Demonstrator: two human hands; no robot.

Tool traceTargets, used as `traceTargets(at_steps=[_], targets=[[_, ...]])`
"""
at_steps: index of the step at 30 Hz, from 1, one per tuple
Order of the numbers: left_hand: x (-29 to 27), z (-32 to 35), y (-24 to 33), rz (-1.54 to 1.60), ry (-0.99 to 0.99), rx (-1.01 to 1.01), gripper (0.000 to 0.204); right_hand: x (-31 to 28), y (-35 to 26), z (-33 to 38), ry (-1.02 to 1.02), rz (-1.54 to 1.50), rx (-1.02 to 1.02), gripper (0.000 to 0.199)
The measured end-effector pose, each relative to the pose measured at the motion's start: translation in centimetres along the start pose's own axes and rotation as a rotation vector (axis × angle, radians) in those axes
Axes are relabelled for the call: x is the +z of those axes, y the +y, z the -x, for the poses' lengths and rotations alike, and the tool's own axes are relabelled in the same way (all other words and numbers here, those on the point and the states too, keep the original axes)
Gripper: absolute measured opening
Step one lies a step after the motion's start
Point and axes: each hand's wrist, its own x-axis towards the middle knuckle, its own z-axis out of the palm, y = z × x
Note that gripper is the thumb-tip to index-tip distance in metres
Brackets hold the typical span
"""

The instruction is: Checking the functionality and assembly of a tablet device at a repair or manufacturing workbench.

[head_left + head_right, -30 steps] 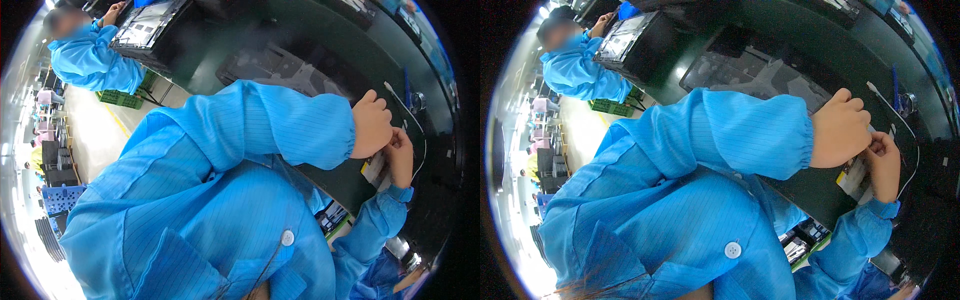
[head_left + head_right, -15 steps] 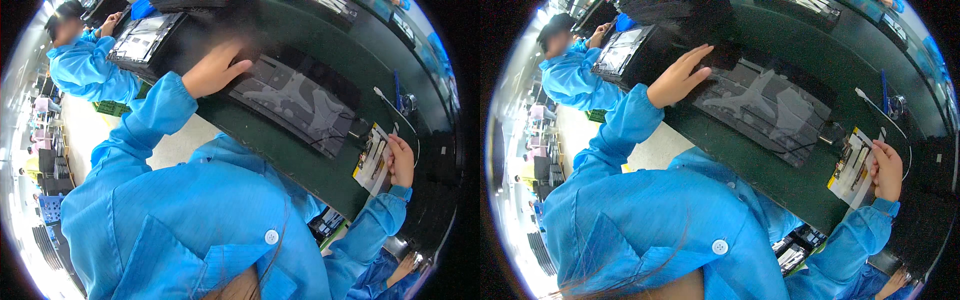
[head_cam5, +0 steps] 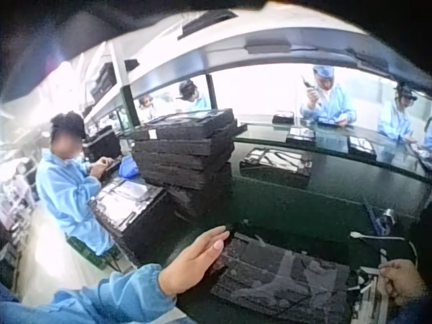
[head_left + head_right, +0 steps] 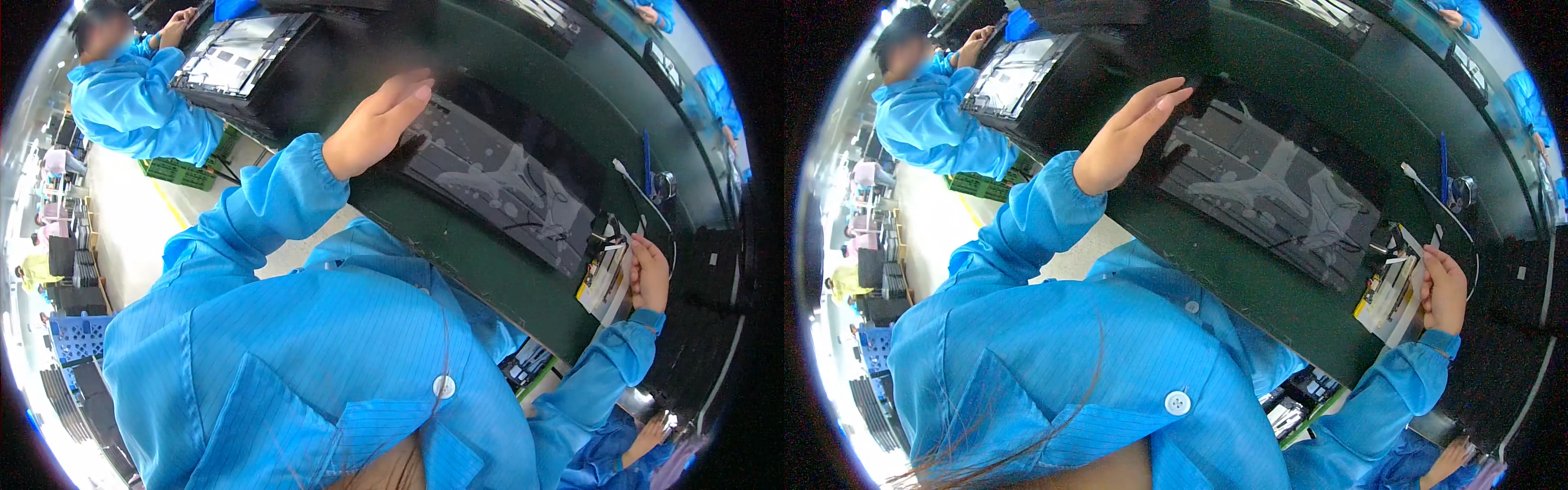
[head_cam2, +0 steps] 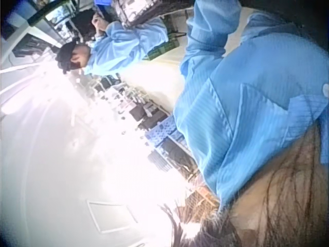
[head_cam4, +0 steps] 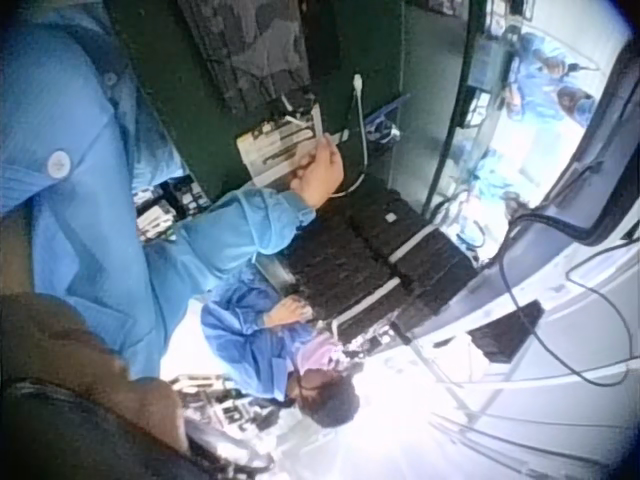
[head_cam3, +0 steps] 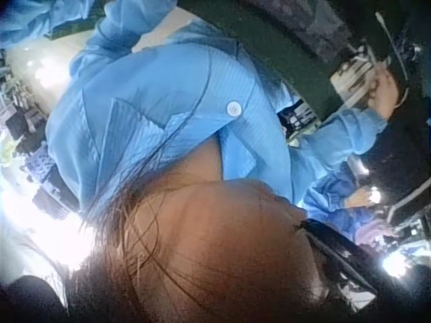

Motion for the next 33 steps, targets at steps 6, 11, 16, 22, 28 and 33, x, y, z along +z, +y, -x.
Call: traceTargets(at_steps=[6,11,16,22,28,33], targets=[[-0.8,-0.9,-0.3,0.227,0.000,-0.031,0.039,0.1,-0.1,-0.2,-0.001,0.008,0.005,0.028],[-0.6,-1.3,0.7,0.364,0.023,-0.031,0.039,0.1,0.0,-0.2,0.012,-0.008,0.000,0.027],[-0.8,-2.1,3.0,0.836,0.014,-0.192,0.037,1.0,-1.0,1.3,-0.004,0.015,-0.002,0.027],[0.2,-7.2,2.1,0.946,-0.023,-0.637,0.044,9.2,-4.6,8.7,0.374,0.381,-0.674,0.027],[1.8,-7.9,2.5,0.965,-0.211,-0.681,0.038,16.3,-6.3,13.8,0.278,0.862,-0.977,0.041],[2.2,-7.7,2.1,1.023,-0.175,-0.684,0.038,18.3,-6.8,14.1,0.050,0.790,-1.135,0.029]])
